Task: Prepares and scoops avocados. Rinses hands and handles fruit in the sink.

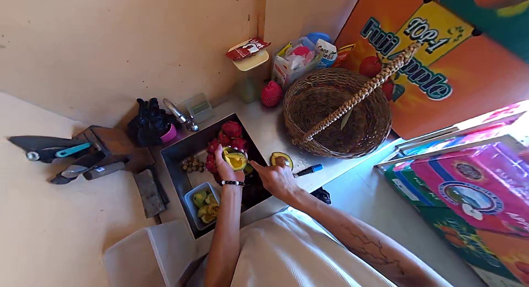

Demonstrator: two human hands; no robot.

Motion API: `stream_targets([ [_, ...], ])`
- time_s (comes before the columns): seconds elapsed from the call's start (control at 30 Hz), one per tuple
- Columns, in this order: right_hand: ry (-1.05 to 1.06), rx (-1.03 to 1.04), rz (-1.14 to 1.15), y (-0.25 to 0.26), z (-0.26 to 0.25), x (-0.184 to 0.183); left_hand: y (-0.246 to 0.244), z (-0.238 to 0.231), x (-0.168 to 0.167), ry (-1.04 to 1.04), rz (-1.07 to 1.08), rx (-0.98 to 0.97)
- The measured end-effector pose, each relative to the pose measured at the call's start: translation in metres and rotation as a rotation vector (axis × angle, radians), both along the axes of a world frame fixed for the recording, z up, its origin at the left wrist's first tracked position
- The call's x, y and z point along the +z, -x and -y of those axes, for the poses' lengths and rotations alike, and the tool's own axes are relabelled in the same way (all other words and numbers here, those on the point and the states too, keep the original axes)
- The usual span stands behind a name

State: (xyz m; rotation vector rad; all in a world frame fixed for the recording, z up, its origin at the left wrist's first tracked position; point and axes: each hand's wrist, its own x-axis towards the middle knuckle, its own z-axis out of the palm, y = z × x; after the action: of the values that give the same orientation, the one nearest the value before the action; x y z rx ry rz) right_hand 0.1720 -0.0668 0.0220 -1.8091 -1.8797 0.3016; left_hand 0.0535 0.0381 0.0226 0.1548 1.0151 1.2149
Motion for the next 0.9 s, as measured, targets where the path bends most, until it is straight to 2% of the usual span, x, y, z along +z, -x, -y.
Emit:
stream_targets([
  [0.17,0.206,-0.098,-0.520,0.011,0.004,-0.001,-0.003,0.000,0.011,-0.085,0.062,0.075],
  [0.3,0.259,-0.123,-0.747,0.026,0.004,-0.002,-0.005,0.000,0.013,-0.131,0.101,0.101],
  [0.43,0.399,-0.129,-1.062,0.026,-0.004,0.001,0.003,-0.001,-0.001,-0.200,0.254,0.059],
  [0.53,0.603,-0.157,-1.299,0.010,-0.014,0.013,0.010,0.001,-0.017,-0.258,0.393,0.002],
  [0.57,0.613,-0.139,-1.260,0.007,-0.018,0.012,0.012,0.002,-0.020,-0.245,0.412,0.007],
  [0.7,0.476,0.013,-0.787,-0.003,-0.026,0.002,0.023,0.006,-0.020,-0.032,0.375,0.055],
  [0.8,0.426,0.066,-0.780,-0.001,-0.027,0.001,0.035,0.012,-0.022,0.165,0.321,0.098],
  [0.9,0.416,0.057,-0.858,0.006,-0.033,0.007,0.045,0.021,-0.025,0.201,0.376,0.162],
])
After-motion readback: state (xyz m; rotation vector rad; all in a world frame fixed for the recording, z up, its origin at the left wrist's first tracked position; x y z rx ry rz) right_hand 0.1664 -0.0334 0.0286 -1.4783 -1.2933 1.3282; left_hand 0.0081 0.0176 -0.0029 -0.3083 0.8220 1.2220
